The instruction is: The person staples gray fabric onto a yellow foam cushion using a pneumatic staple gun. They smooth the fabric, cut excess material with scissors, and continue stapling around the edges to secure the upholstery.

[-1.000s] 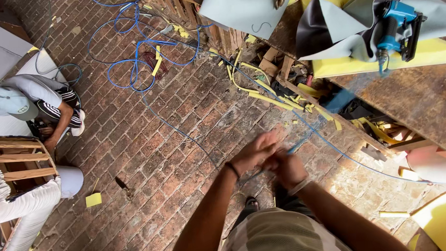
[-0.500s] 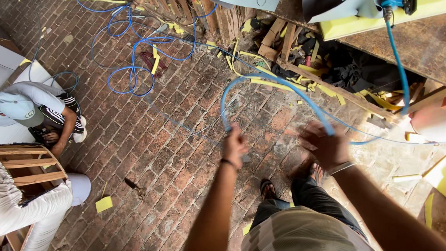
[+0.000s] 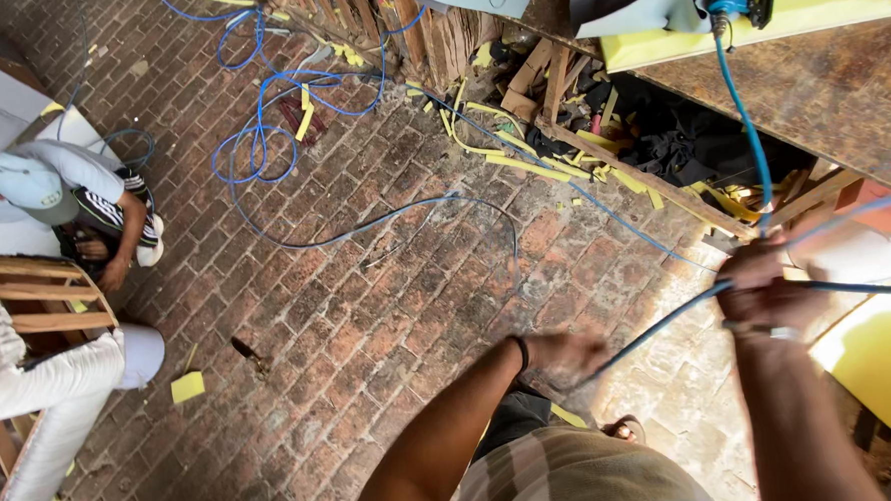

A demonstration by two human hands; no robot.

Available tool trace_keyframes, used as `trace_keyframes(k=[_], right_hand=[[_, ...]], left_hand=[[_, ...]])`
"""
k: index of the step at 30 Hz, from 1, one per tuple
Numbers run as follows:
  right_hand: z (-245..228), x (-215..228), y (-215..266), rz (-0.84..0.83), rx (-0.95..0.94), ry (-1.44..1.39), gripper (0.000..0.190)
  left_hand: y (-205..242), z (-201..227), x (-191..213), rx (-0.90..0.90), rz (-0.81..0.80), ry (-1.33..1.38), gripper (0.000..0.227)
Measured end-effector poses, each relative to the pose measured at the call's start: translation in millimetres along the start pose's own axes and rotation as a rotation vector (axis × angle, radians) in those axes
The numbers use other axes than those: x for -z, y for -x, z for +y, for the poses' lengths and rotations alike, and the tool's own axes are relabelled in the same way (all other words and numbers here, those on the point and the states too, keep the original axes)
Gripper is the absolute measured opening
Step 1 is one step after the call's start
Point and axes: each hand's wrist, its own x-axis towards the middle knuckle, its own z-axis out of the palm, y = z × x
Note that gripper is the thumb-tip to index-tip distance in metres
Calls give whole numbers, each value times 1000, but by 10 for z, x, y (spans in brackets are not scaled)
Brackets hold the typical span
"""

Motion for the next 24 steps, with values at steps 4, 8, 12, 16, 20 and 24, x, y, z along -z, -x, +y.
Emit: trace_keyframes(k=[4, 8, 12, 16, 20, 24], right_hand=[[-1589, -105, -340, -603, 16, 155, 45], [-2374, -5, -259, -615, -183, 113, 40], [-1857, 327, 4, -112, -213, 556, 53], [-589, 861, 302, -239, -914, 1006, 49], [262, 946, 690, -193, -865, 1592, 54], [347, 617, 818, -10, -1113, 1496, 44]], left_hand=[[393, -601, -207, 422, -70, -364, 66], [1290, -896, 47, 905, 442, -423, 59], [1490, -750, 108, 902, 589, -933, 44], [517, -461, -315, 806, 398, -1389, 22], [-159, -75, -703, 248, 656, -1446, 8], [-56, 363, -785, 229, 742, -1278, 5]])
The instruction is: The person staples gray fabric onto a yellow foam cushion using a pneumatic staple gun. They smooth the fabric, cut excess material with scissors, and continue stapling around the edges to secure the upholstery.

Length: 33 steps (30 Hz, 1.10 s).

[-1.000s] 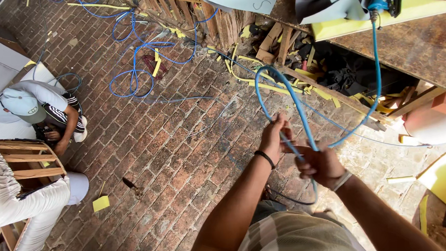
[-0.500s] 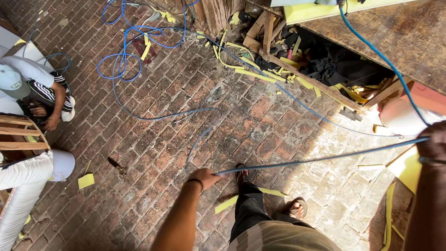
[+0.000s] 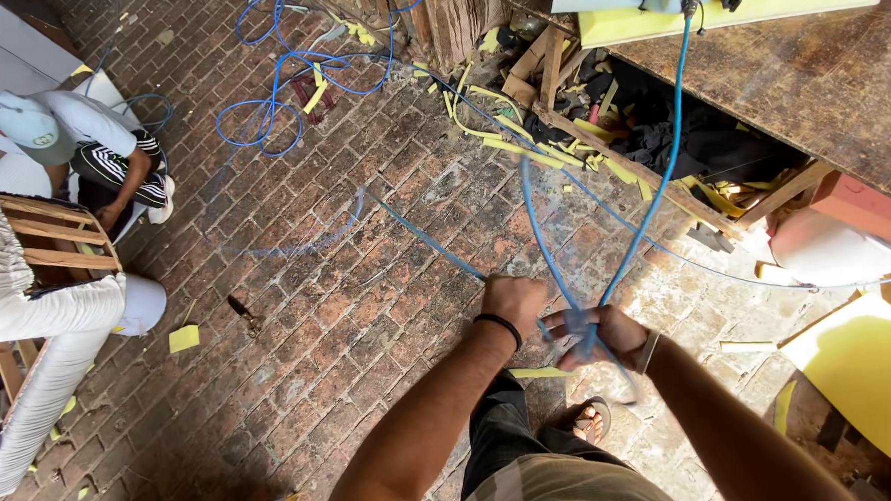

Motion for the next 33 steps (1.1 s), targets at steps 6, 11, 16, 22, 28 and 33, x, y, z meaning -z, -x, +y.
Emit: trace_keyframes(k=[6, 11, 16, 22, 28, 33], right_hand=[[-59, 133, -98, 234, -64, 480, 33], [4, 508, -197, -166, -24, -19, 19], [-49, 648, -212, -96, 45, -145, 22], [-69, 651, -369, -69, -11, -187, 25], [253, 671, -520, 155, -23, -39, 27], [251, 473, -813, -126, 41, -8, 30]], left_hand=[[3, -206, 549, 70, -32, 39, 12], [242, -1331, 560, 555, 240, 210, 66], [336, -2442, 273, 1108, 227, 633, 34], [57, -3454, 233, 642, 958, 2563, 22], [-870, -3373, 292, 760, -10, 1782, 62], [-1261, -2077, -258, 1120, -432, 2278, 99]])
